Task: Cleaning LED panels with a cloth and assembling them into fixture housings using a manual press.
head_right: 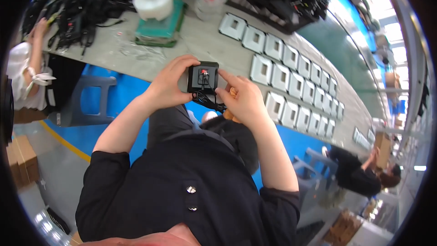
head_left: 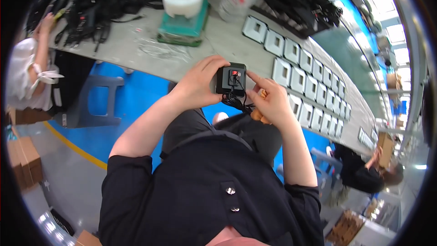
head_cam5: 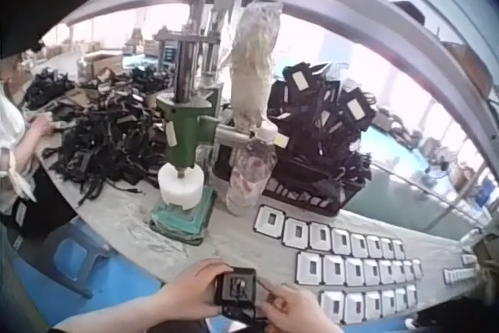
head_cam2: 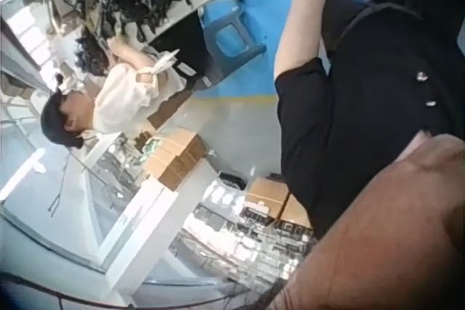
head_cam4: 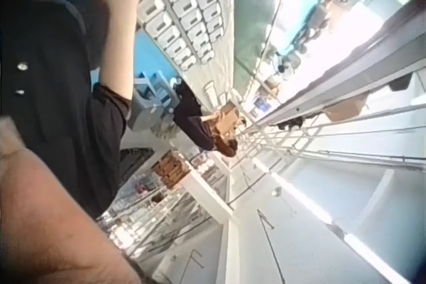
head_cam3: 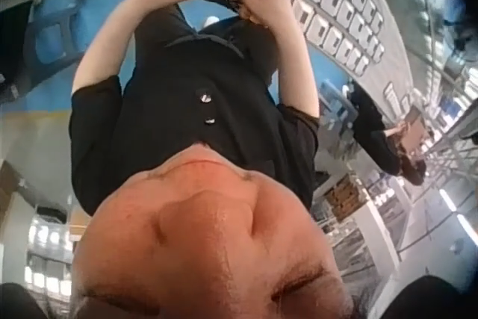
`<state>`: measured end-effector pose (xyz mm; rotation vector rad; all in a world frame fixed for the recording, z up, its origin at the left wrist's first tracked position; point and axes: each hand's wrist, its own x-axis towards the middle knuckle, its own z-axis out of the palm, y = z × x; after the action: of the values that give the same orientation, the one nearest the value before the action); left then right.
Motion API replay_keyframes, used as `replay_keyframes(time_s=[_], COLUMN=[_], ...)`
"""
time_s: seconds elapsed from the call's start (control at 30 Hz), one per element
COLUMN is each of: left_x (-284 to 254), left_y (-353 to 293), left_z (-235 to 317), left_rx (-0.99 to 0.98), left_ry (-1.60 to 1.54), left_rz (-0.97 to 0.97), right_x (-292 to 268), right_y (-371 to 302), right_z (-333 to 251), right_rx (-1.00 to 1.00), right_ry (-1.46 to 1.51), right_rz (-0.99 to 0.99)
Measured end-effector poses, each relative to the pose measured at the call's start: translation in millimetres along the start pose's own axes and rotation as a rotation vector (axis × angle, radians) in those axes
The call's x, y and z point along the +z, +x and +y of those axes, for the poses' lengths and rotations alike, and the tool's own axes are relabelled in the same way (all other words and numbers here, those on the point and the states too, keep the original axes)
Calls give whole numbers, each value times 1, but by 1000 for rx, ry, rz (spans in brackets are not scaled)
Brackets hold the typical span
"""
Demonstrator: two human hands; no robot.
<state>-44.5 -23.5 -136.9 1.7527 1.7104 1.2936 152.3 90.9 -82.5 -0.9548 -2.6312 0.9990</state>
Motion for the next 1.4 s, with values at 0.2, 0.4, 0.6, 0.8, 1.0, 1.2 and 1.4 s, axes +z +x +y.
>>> replay_keyframes(time_s=[0.2,0.4,0.6,0.8,1.0,1.2,1.4], left_x=[-88,-110,-121,-123,-123,-126,-128], left_y=[-6,6,43,57,52,52,69], left_z=[7,-56,-96,-105,-106,-117,-94], left_rx=[-122,-172,-198,-196,-184,-232,-203], left_ry=[7,60,-177,-359,-402,-457,-538], left_rz=[200,191,173,107,83,100,-54], right_x=[28,80,87,70,-122,-177,-24], right_y=[62,115,152,153,158,166,61], right_z=[-61,-60,-62,-66,-126,-230,-155], right_rx=[-132,-125,-49,-65,-525,-467,-766], right_ry=[102,127,175,147,412,318,101], right_rz=[23,182,273,329,791,214,838])
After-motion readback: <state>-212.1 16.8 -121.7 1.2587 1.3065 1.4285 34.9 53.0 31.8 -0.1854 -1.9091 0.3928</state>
